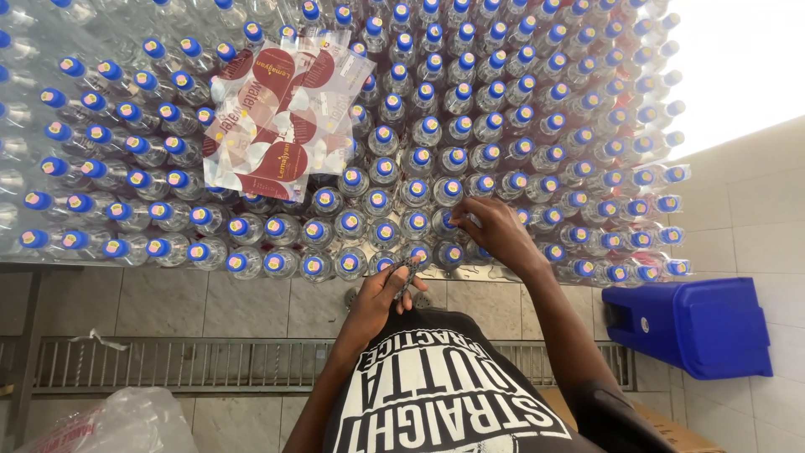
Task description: Applying adhesive labels to the caps of water bottles arranged on a production table.
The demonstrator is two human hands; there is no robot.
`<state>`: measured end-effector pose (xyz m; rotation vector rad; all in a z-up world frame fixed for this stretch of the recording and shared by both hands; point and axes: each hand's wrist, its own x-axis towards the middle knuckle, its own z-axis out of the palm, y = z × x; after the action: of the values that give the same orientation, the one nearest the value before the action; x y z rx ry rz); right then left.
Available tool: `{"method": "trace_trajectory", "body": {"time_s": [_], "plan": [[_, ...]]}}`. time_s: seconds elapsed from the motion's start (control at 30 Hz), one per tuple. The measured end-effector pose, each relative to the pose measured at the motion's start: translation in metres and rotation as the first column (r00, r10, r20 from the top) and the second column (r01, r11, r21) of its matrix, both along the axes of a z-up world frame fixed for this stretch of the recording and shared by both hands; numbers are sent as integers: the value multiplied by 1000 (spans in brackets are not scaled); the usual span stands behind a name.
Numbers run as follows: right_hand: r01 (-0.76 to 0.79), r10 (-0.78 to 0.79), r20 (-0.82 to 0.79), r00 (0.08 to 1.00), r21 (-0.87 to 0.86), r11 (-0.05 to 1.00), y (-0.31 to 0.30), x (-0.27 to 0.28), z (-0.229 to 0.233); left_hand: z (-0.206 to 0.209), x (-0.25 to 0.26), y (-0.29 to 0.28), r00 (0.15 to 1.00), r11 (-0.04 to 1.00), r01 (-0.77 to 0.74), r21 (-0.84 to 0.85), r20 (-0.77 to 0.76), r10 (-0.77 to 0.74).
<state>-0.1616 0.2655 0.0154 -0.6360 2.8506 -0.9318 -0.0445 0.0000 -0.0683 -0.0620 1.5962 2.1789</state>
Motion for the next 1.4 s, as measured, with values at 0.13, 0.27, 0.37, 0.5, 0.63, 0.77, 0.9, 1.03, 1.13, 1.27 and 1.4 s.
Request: {"method": "trace_trajectory", "body": {"time_s": [0.13, 0.27, 0.37, 0.5, 0.63, 0.77, 0.9, 1.03, 1.13, 1.27, 1.4], "plan": [[-7, 7, 25, 1000, 19, 1000, 4, 1, 6, 4, -1, -2, 1000, 1000, 26, -7, 5, -26], [-81, 83, -19, 996, 97, 992, 6, 1, 11, -4, -2, -5, 999, 999, 33, -13, 7, -33], [-101, 104, -25, 994, 113, 988, 5, 1, 8, 1, -4, -9, 999, 999, 38, -20, 11, -38], [-184, 187, -50, 981, 48, 982, 0, 4, 12, 64, -10, -9, 991, 975, 97, -200, 110, -76], [-203, 209, -90, 974, 68, 977, 3, 6, 2, 54, -11, -7, 983, 990, 80, -112, 173, -60], [-87, 136, -196, 971, 241, 967, 3, 9, -17, 17, -3, -6, 998, 999, 42, 33, 53, -44], [-46, 161, -294, 942, 361, 931, 6, 12, -35, 54, -9, -8, 995, 995, 87, 43, 48, -89], [-48, 163, -277, 947, 378, 924, 2, 13, -23, 57, -8, -13, 992, 994, 102, 46, 65, -105], [-60, 141, -230, 963, 329, 942, -1, 16, -11, 54, -7, -19, 987, 992, 115, 57, 108, -121], [-40, 130, -265, 955, 318, 947, -3, 21, -25, 52, -9, -29, 985, 988, 136, 71, 96, -142], [24, 86, -313, 946, 333, 943, -1, 20, -42, 52, -13, -34, 983, 985, 155, 76, 90, -162]]}}
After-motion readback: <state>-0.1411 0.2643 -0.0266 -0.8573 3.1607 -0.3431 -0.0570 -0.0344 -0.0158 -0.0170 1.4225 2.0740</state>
